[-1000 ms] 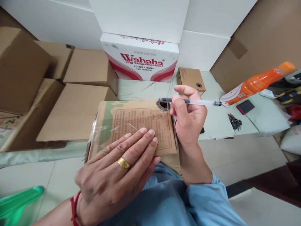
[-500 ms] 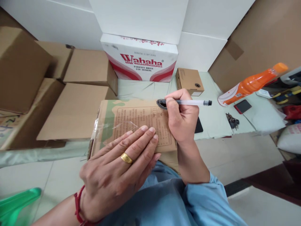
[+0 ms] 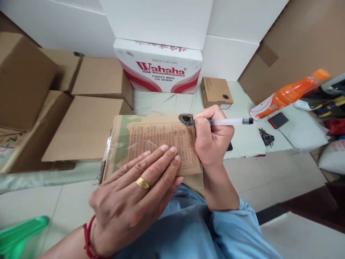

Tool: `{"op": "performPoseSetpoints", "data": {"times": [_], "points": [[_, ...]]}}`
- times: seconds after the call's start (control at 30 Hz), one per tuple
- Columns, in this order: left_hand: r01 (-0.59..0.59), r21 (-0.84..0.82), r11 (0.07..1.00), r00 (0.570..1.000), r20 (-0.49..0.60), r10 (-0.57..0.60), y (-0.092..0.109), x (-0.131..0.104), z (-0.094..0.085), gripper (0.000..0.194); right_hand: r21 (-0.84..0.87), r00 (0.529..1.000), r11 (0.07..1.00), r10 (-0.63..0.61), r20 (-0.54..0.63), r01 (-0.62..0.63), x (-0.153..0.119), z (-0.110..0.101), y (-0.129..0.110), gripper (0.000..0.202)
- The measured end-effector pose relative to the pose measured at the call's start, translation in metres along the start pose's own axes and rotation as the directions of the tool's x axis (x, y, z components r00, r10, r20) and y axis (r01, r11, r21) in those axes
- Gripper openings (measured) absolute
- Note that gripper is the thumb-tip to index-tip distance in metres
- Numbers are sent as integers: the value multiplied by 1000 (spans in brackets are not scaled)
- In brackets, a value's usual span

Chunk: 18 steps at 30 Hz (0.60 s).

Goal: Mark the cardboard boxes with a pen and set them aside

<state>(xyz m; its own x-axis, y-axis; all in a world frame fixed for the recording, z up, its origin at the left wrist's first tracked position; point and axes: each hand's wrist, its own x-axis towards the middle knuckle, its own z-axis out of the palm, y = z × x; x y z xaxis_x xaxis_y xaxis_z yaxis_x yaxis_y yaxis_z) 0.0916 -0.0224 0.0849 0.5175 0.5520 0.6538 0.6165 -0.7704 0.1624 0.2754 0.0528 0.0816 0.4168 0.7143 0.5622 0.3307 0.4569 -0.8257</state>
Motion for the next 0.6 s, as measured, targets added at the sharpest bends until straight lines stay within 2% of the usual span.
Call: {"op": "performPoseSetpoints", "data": {"times": [0.13, 0.23, 0.33, 0.43, 0.6], "points": [[-2, -6, 1000, 1000, 6, 2, -1, 0, -1, 35, -26, 995, 998, -64, -81, 62, -1, 0, 0, 25], [-1, -5, 1000, 1000, -3, 1, -1, 0, 0, 35, -27, 990, 995, -99, -100, 97, 0, 2, 0, 22], [-1, -7, 1000, 1000, -6, 1, -2, 0, 0, 34, -11, 995, 995, -102, -17, 102, 3, 5, 1, 18], [0, -14, 1000, 1000, -3, 0, -2, 1, -1, 34, -31, 995, 998, -53, 87, 56, 4, 5, 2, 16], [-1, -23, 1000, 1000, -4, 1, -2, 2, 0, 34, -46, 992, 998, -36, 123, 42, 4, 2, 1, 17]]}}
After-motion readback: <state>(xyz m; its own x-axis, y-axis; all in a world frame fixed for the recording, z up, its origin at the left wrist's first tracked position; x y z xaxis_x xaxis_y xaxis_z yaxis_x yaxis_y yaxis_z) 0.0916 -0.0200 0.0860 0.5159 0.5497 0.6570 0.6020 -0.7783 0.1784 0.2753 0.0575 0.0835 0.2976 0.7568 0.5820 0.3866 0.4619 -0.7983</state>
